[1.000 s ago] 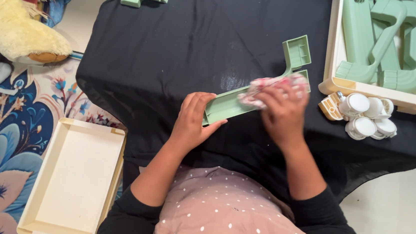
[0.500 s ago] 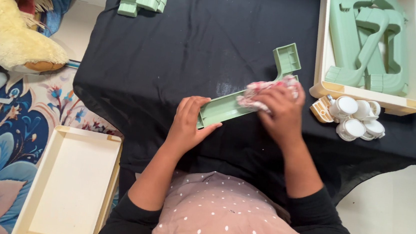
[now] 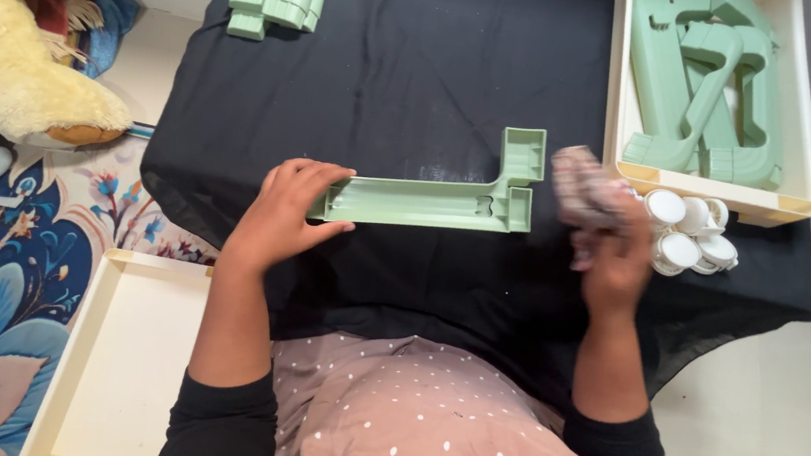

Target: The person wipes several light green plastic components and a beige tray with a patterned cloth on a black-covered table. They handle each piece individually, wiping surfaces and edges, then place the cleaned items aside or back into the tray.

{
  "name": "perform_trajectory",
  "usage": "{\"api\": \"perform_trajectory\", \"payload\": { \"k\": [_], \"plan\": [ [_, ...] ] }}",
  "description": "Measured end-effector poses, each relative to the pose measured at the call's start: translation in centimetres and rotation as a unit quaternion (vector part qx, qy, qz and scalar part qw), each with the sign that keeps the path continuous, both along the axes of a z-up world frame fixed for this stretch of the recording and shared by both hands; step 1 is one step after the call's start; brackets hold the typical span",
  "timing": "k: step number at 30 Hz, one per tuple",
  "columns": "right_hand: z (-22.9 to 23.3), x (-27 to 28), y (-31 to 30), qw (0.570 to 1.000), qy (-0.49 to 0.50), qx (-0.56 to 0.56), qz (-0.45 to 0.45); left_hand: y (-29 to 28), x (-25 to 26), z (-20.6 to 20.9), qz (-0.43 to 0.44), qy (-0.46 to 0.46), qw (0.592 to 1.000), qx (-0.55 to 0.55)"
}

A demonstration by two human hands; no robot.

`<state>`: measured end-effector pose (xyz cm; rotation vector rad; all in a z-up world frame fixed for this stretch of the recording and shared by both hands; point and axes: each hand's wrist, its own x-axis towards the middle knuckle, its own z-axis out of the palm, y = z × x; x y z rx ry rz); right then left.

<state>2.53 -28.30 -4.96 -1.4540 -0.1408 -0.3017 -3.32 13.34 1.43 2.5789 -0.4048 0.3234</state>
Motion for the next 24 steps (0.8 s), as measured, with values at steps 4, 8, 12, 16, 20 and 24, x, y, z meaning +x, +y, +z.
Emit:
{"api": "perform_trajectory", "payload": {
  "k": [4, 8, 12, 16, 20, 24],
  "plan": [
    [1.0, -1.6, 3.5, 0.851, -0.220, -0.476, -0.017, -1.6, 0.4, 0.6, 0.052, 0.003, 0.996, 0.069],
    [2.3, -2.2, 4.9, 0.813, -0.221, -0.539, -0.003, -6.0, 1.2, 0.5, 0.180, -0.047, 0.963, 0.192],
    [2.5, -2.4, 4.7, 0.795, -0.241, -0.556, -0.010, -11.9, 4.0, -1.0, 0.103, -0.142, 0.973, 0.152],
    [2.0, -2.5, 5.0, 0.803, -0.239, -0.545, -0.017, -14.6, 6.2, -2.5, 0.043, -0.109, 0.982, 0.146],
    [2.5, -2.0, 3.9, 0.834, -0.183, -0.521, 0.007, -14.8, 6.0, -3.3, 0.032, -0.154, 0.981, 0.114],
    [4.2, 0.2, 3.1, 0.856, -0.216, -0.465, -0.063, -14.6, 5.4, -3.5, 0.037, -0.182, 0.976, 0.114]
  ]
}}
